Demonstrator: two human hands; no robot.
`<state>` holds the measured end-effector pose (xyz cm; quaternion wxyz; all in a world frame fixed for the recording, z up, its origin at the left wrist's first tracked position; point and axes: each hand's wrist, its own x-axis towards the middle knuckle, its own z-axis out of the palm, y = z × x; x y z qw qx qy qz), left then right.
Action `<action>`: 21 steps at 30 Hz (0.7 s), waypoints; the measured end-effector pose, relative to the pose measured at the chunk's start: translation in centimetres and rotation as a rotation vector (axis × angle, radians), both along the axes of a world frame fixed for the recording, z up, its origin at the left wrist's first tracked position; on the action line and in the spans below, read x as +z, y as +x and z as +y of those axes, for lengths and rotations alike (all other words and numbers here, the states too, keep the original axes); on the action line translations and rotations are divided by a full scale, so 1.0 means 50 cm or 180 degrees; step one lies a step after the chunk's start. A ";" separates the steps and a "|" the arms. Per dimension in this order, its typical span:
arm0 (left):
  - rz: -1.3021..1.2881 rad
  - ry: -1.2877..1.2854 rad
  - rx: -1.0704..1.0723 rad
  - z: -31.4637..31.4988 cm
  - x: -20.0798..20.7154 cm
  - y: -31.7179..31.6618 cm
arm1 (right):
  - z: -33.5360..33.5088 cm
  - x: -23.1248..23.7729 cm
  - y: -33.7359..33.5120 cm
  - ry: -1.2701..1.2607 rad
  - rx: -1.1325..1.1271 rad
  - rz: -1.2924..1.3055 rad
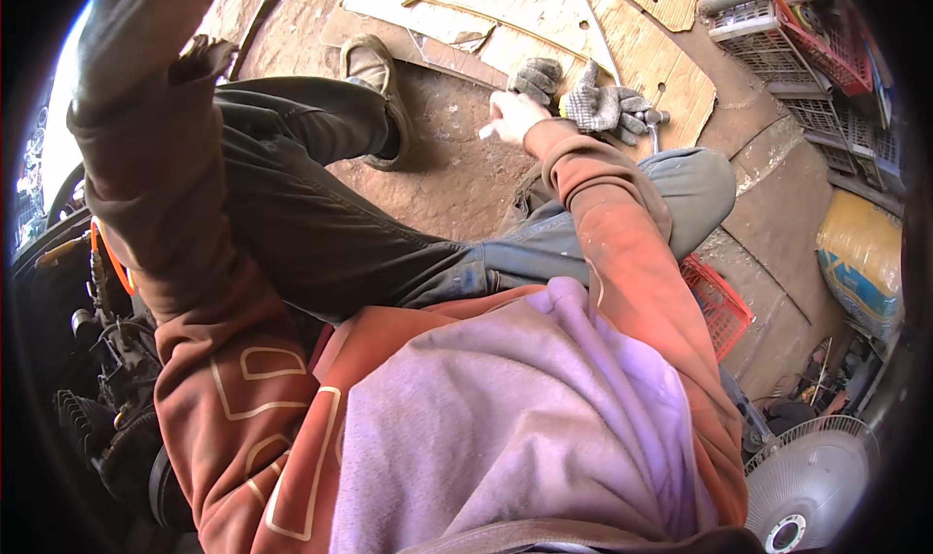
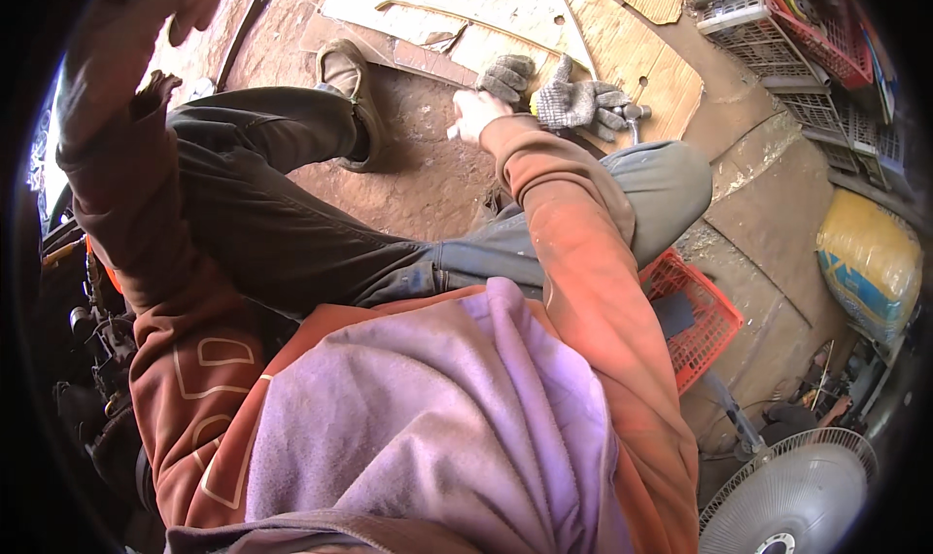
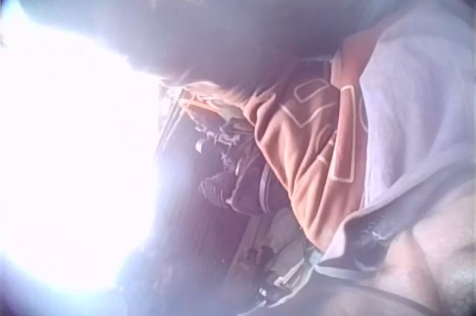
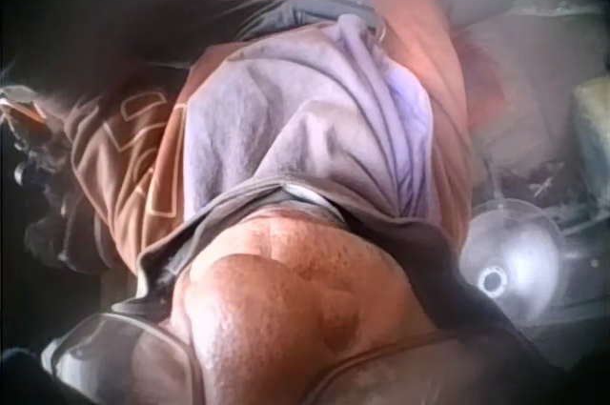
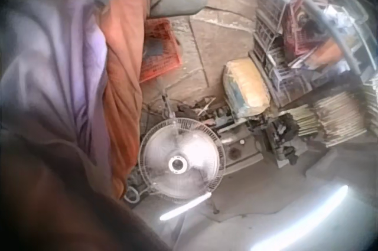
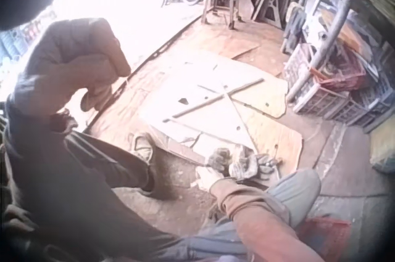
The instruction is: The person holds a length of wire and a small metal piece, threading the wire through the piece and then putting on a work glove to continue handling the wire.
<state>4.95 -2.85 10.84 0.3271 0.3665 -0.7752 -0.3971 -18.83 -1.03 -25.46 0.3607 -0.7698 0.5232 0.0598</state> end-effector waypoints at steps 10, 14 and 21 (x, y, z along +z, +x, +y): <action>0.0228 -0.0165 -0.0025 -0.008 -0.014 0.005 | -0.113 0.144 -0.002 -0.0164 -0.0723 -0.0386; 0.0308 -0.0218 -0.0036 -0.014 -0.015 0.010 | -0.097 0.321 0.084 -0.1459 -0.0005 -0.2683; 0.1007 -0.0442 0.0189 -0.062 -0.023 0.037 | -0.050 0.474 0.078 0.0028 -0.0805 -0.4071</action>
